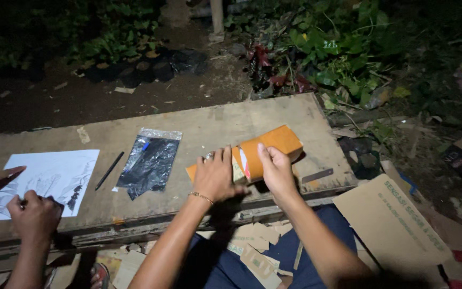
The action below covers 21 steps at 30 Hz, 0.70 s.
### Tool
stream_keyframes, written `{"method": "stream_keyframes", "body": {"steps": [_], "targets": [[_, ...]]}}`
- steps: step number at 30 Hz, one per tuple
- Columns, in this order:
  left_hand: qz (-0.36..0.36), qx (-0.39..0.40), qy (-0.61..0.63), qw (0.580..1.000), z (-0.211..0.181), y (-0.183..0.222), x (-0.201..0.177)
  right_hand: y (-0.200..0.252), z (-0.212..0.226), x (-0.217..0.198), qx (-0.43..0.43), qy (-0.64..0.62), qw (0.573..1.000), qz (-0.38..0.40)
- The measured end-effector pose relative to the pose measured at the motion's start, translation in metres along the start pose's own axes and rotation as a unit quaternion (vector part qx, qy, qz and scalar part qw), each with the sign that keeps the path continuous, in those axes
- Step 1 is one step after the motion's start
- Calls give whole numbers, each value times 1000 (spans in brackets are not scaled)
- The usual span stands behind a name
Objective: The person tapes a small cardboard box with orange packing tape, applying multiple strips across the top and sides to secure it. The person uses a knife to cut the tape and adjusts the box orientation to cover different edges.
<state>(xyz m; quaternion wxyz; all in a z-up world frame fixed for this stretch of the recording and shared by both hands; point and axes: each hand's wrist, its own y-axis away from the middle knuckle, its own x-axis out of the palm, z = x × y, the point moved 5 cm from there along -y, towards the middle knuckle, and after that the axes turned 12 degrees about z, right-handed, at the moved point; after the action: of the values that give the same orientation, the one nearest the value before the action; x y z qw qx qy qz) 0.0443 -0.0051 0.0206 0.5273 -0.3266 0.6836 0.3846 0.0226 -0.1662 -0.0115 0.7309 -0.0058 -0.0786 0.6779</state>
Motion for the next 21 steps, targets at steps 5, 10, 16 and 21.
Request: {"method": "stream_keyframes", "body": {"steps": [5, 10, 16, 21], "targets": [[-2, -25, -10, 1000, 3, -5, 1, 27, 7, 2, -36, -70, 997, 22], [5, -32, -1, 999, 2, -6, 5, 55, -16, -4, 4, -67, 998, -4], [-2, -17, 3, 1000, 3, -3, 2, 95, -77, -5, 51, -53, 997, -37], [17, -18, 1, 1000, 3, -7, 5, 94, -96, -7, 66, -90, 993, -46]]}}
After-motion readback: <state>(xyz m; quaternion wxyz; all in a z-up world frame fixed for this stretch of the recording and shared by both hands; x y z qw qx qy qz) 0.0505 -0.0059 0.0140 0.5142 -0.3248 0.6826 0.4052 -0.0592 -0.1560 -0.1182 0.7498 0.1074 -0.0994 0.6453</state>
